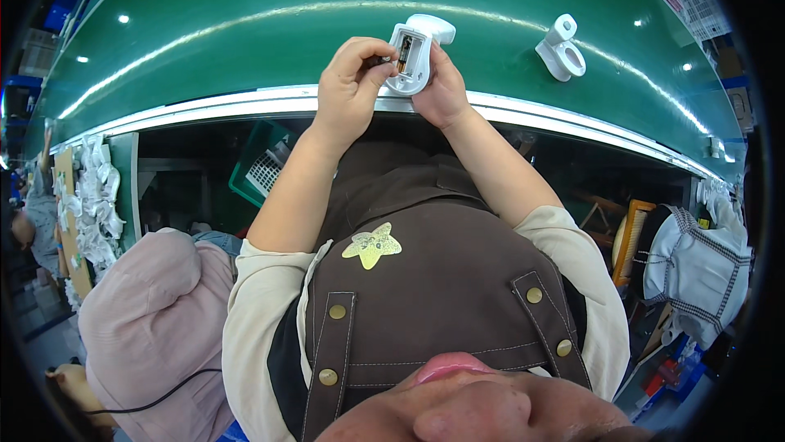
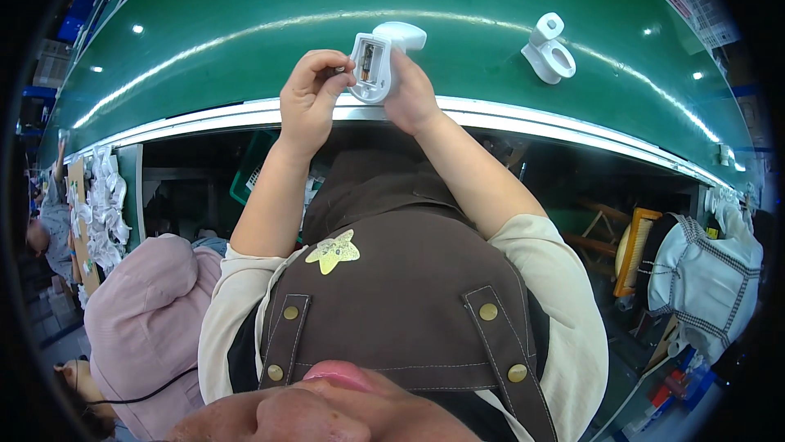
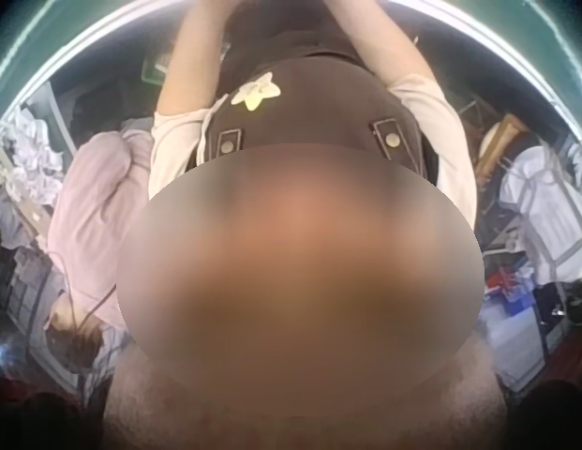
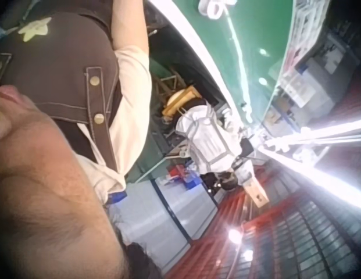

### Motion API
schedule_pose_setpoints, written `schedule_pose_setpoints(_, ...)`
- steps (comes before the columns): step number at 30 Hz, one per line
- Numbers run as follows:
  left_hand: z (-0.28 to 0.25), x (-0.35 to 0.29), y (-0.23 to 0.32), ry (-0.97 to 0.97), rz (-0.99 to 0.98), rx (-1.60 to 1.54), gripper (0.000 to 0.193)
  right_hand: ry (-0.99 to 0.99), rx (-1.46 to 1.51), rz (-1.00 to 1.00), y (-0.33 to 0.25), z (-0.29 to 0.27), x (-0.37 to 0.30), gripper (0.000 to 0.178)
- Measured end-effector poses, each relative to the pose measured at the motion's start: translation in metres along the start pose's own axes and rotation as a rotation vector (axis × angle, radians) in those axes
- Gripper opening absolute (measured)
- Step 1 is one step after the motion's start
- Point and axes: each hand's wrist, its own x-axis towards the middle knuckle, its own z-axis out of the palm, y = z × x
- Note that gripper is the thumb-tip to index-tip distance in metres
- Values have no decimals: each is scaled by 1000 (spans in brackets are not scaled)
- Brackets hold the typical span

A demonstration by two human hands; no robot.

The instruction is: Assembling miniature toy toilets on a factory production line.

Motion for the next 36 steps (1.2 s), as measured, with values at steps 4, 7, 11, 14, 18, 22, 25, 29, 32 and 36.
schedule_pose_setpoints(4,4,4,7,-16,2,266,22,33,9,11,2,-4,1,38)
schedule_pose_setpoints(7,3,5,7,-48,71,423,24,-2,-14,3,5,-7,2,37)
schedule_pose_setpoints(11,5,9,12,-81,198,658,22,-10,-2,19,10,-14,5,36)
schedule_pose_setpoints(14,0,14,5,-82,387,878,19,-12,-6,16,14,-18,5,37)
schedule_pose_setpoints(18,3,20,-2,-78,520,840,14,-95,-44,-11,17,-32,6,40)
schedule_pose_setpoints(22,-1,26,4,-76,638,932,11,-63,-53,12,15,-29,6,43)
schedule_pose_setpoints(25,4,26,-7,-40,632,846,10,-72,22,11,18,-33,7,42)
schedule_pose_setpoints(29,14,22,-19,49,657,814,14,-42,28,38,13,-30,9,43)
schedule_pose_setpoints(32,20,15,-20,57,621,879,22,94,81,64,11,-21,10,43)
schedule_pose_setpoints(36,20,3,-22,-5,528,902,41,15,96,48,9,-27,10,45)
